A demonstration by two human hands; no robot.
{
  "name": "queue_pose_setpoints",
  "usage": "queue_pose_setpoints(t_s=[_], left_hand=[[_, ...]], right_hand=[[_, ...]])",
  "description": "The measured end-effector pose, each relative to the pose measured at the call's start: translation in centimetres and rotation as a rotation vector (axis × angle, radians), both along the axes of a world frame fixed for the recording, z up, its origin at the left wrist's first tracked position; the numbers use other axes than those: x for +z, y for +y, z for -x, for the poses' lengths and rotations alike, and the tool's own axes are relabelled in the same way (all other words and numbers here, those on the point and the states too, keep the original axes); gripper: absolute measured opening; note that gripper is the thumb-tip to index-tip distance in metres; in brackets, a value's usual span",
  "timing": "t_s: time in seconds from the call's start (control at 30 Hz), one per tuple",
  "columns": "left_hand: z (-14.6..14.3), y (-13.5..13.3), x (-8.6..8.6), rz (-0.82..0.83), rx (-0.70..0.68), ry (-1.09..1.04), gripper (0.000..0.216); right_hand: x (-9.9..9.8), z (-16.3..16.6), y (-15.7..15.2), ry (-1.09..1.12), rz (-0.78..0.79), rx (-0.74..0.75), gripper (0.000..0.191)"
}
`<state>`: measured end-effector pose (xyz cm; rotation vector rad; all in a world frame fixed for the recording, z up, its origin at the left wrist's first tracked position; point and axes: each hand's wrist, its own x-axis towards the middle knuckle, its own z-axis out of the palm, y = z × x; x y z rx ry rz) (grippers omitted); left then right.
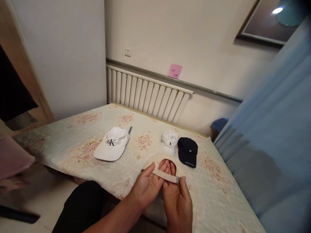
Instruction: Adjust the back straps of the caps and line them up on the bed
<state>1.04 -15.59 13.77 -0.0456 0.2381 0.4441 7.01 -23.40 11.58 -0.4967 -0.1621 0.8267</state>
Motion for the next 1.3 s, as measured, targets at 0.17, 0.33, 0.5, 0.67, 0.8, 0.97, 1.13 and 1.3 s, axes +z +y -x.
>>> queue_pose_setpoints(t_s=[0.17,0.33,0.5,0.67,0.8,0.97,1.13,1.3], left_hand=[[0.3,0.2,-0.1,0.037,0.019,0.038,0.051],[0.8,0.9,0.2,0.045,0.044,0.071,0.048],[1.5,1.2,0.2,0.021,0.091,0.067,0.050],[2.0,1.5,0.2,0.042,0.112,0.060,0.049],[2.5,1.7,0.1,0.060,0.118,0.037,0.048],[2.8,1.9,0.1,0.071,0.136,0.053,0.048],[3.0,1.9,0.2,0.049,0.127,0.067,0.048],[3.2,1.9,0.2,0.051,0.125,0.060,0.048]], right_hand=[[0.0,-0.5,0.4,0.081,0.058,-0.039,0.033],[1.0,-0.2,0.2,0.158,0.054,-0.089,0.031],[1.4,0.3,0.3,0.134,0.047,-0.115,0.040],[1.4,0.6,0.5,0.118,0.051,-0.064,0.044],[1.2,0.9,0.4,0.076,0.088,-0.050,0.037],[1.2,1.1,0.3,0.074,0.124,-0.048,0.034],[1.3,1.1,0.5,0.098,0.148,-0.096,0.030],[1.4,1.4,0.4,0.105,0.157,-0.093,0.030]])
